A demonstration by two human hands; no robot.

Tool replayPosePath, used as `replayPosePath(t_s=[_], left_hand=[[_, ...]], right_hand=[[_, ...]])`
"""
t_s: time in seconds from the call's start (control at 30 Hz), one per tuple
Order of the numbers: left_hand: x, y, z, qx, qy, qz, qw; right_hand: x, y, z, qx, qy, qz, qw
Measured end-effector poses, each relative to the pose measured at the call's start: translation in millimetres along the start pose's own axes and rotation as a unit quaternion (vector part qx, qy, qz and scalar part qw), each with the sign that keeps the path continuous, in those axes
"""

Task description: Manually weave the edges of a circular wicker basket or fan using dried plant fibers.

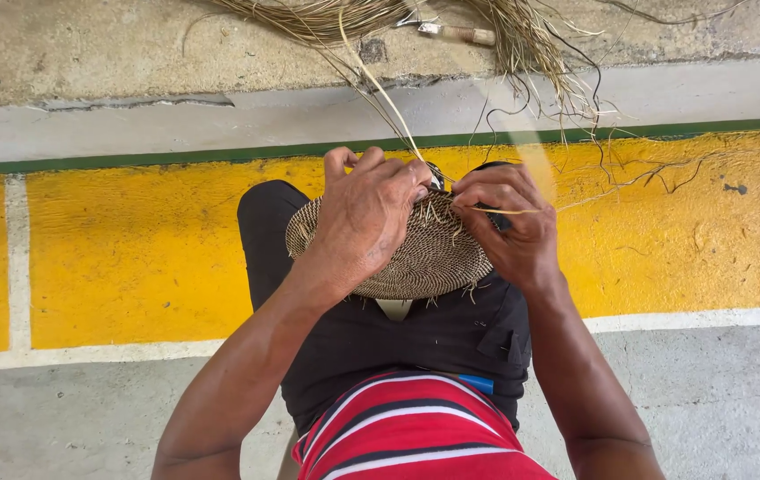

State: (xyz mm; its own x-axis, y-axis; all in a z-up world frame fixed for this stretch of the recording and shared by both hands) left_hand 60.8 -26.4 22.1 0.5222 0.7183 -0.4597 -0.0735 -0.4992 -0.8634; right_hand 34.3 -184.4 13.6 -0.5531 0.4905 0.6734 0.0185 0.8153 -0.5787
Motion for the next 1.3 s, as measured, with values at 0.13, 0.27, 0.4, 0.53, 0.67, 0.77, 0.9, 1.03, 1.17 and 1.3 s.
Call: replayPosePath(t_s=[0.13,0.27,0.4,0.53,0.67,0.77,0.9,1.03,1.17,1.3], left_hand=[[5.3,5.0,0.4,0.011,-0.011,0.046,0.999],[8.7,4.1,2.6,0.004,-0.01,0.081,0.997],[9.6,7.7,2.8,-0.008,-0.004,0.097,0.995],[5.9,12.5,-0.9,-0.009,0.007,0.076,0.997],[-1.3,11.8,-5.4,-0.019,0.028,0.07,0.997],[-2.0,14.5,-6.1,-0.019,0.04,0.066,0.997],[-7.4,12.2,1.0,-0.02,0.068,0.068,0.995],[-9.8,4.3,18.4,-0.033,0.068,0.056,0.996],[-11.2,-14.8,35.3,-0.045,0.042,0.095,0.994],[-6.2,-16.0,37.2,-0.029,0.031,0.097,0.994]], right_hand=[[-4.6,1.9,3.7,-0.01,0.017,-0.021,1.0],[-4.2,3.3,4.7,-0.002,0.038,-0.008,0.999],[-3.9,3.4,6.2,-0.004,0.033,-0.004,0.999],[-3.9,1.9,9.2,-0.02,0.025,0.005,0.999],[-0.4,0.8,10.9,-0.026,0.032,0.03,0.999],[2.2,-4.7,15.6,-0.051,0.033,0.021,0.998],[1.5,-11.7,13.9,-0.054,0.049,0.007,0.997],[-22.4,-8.6,9.4,0.074,0.078,-0.099,0.989],[-55.6,22.0,-0.4,0.141,0.167,-0.184,0.958],[-52.9,62.9,-22.7,0.214,0.179,-0.248,0.928]])
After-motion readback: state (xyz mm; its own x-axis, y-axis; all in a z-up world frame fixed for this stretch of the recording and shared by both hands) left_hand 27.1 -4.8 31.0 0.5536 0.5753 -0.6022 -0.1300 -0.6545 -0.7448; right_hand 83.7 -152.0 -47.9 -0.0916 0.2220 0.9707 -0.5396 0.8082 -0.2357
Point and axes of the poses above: each hand's wrist, its own z-axis away from the middle knuckle, its own y-axis out of the palm, x = y × z, the point moved 8 cm from there along -z, towards the middle knuckle, and after that the axes turned 4 degrees about x, right-handed, at the moved point
